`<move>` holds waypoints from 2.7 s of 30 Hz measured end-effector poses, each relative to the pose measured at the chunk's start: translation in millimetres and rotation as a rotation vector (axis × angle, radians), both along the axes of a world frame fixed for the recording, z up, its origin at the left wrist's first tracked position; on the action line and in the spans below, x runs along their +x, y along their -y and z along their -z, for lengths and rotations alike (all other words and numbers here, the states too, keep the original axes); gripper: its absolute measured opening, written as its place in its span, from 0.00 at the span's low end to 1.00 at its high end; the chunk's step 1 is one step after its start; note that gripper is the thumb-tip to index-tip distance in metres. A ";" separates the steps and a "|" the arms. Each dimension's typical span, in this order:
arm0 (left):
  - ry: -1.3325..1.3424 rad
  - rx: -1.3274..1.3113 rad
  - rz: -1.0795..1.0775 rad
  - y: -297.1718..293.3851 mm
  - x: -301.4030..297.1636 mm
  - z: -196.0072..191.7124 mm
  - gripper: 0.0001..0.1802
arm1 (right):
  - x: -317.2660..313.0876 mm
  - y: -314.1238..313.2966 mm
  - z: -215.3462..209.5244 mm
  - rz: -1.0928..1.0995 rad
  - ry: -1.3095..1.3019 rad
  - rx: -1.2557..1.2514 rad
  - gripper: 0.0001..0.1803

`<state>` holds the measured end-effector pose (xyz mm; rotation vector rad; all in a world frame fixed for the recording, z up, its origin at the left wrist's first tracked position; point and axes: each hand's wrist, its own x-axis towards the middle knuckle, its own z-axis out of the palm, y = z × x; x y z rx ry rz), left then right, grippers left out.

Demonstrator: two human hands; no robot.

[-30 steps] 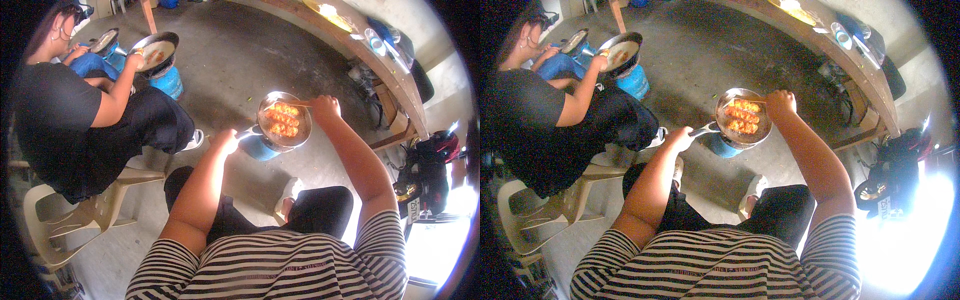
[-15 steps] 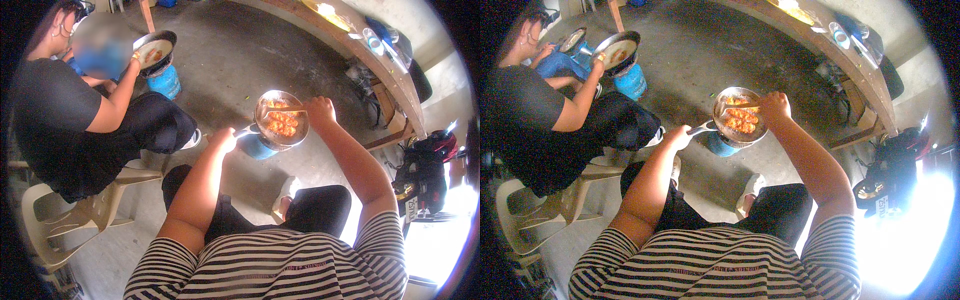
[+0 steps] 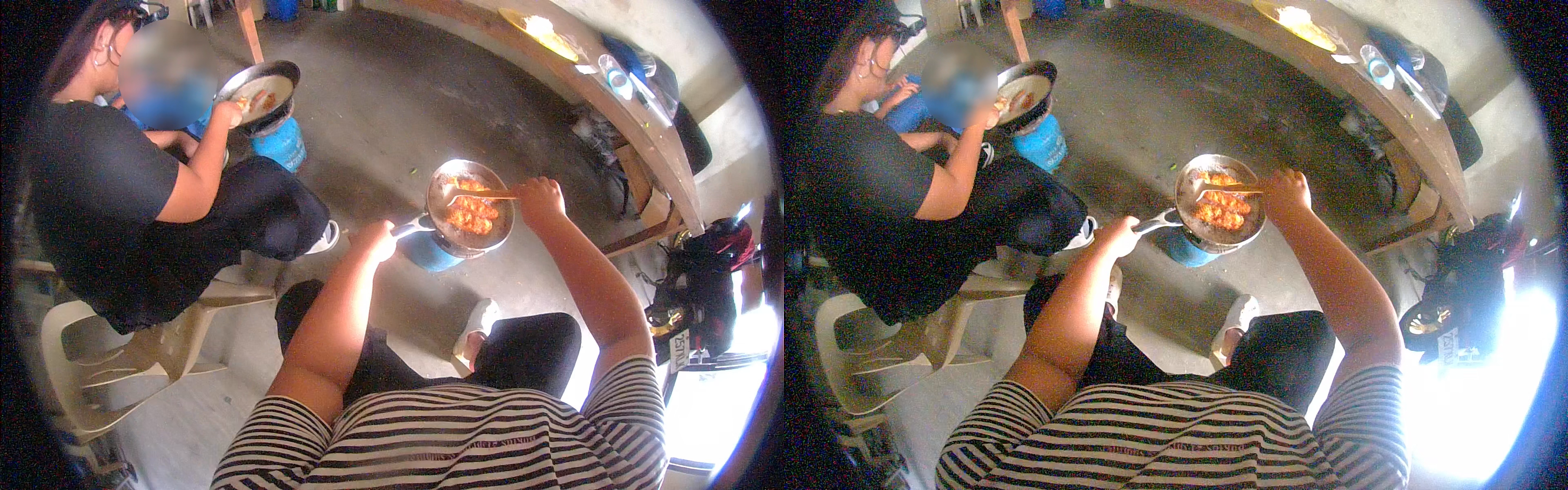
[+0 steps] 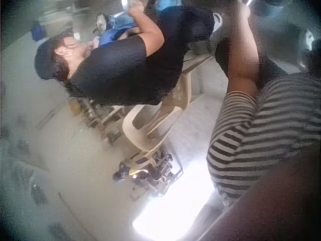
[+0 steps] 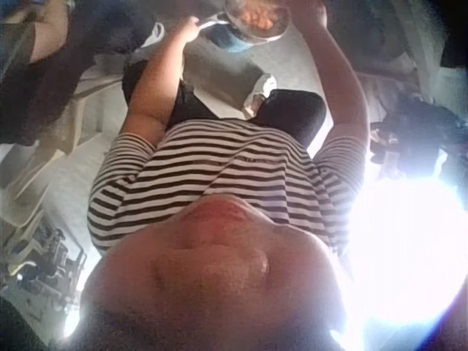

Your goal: The person fries breaded food items in a pan placed on a portable gas burner. They use a wooden spatula to turn the items over in the hot oil and occasionally shake the pan to distribute the heat. Another person sits nearby, also cooking in a separate pan.

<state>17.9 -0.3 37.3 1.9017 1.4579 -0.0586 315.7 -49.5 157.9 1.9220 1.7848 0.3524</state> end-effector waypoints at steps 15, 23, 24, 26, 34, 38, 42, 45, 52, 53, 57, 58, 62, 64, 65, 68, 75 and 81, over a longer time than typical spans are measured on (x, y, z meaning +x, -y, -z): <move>0.045 0.140 -0.116 0.4 -0.8 14.8 0.22 | 29.3 94.1 73.3 0.246 -0.486 0.328 0.18; 0.109 0.508 -0.100 -3.3 15.3 8.9 0.18 | 79.8 96.2 93.2 0.365 -0.814 0.238 0.22; 0.129 0.562 -0.088 -5.3 16.5 10.0 0.17 | 81.9 95.8 95.4 0.403 -0.863 0.254 0.23; 0.175 0.667 -0.060 -7.7 18.9 9.1 0.17 | 84.0 97.3 97.7 0.391 -0.995 0.300 0.23; 0.287 0.846 -0.011 -3.3 13.7 -0.3 0.22 | 77.2 89.7 86.7 0.399 -0.970 0.226 0.23; 0.211 0.822 0.022 0.8 6.0 5.7 0.25 | 76.7 88.3 101.1 0.407 -1.035 0.277 0.23; 0.325 0.821 0.028 -3.4 9.2 -4.3 0.25 | 74.3 86.6 110.6 0.495 -1.003 0.252 0.22; 0.380 0.777 0.133 -8.7 8.1 4.5 0.24 | 73.6 84.4 112.4 0.524 -0.977 0.252 0.22; 0.273 0.752 0.182 4.5 13.0 -7.8 0.33 | 76.0 86.5 117.3 0.470 -0.945 0.278 0.22; 0.262 0.768 0.222 5.0 11.6 -9.1 0.33 | 78.2 87.6 120.1 0.464 -0.957 0.281 0.22; 0.385 0.812 0.125 6.6 13.6 -15.9 0.32 | 82.4 92.2 134.5 0.499 -1.022 0.338 0.22; 0.419 0.819 0.078 5.3 14.1 -17.9 0.32 | 85.7 93.2 136.1 0.481 -0.996 0.326 0.21; 0.353 0.799 0.049 3.1 14.3 -18.4 0.28 | 75.8 87.8 121.2 0.499 -0.978 0.290 0.21; 0.373 0.599 0.058 4.2 17.3 -21.3 0.26 | 79.8 89.0 119.7 0.530 -0.902 0.299 0.21; 0.341 0.601 0.057 4.6 20.5 -25.5 0.24 | 85.8 90.0 124.9 0.520 -0.820 0.307 0.21; 0.284 0.611 0.103 -4.3 6.8 4.3 0.20 | 85.3 88.3 124.6 0.562 -0.879 0.371 0.20; 0.206 0.691 0.099 -5.8 7.4 14.4 0.20 | 85.3 86.8 118.3 0.614 -0.851 0.313 0.19; 0.155 0.572 0.048 -4.2 9.2 16.3 0.17 | 87.0 86.9 133.4 0.534 -0.806 0.422 0.21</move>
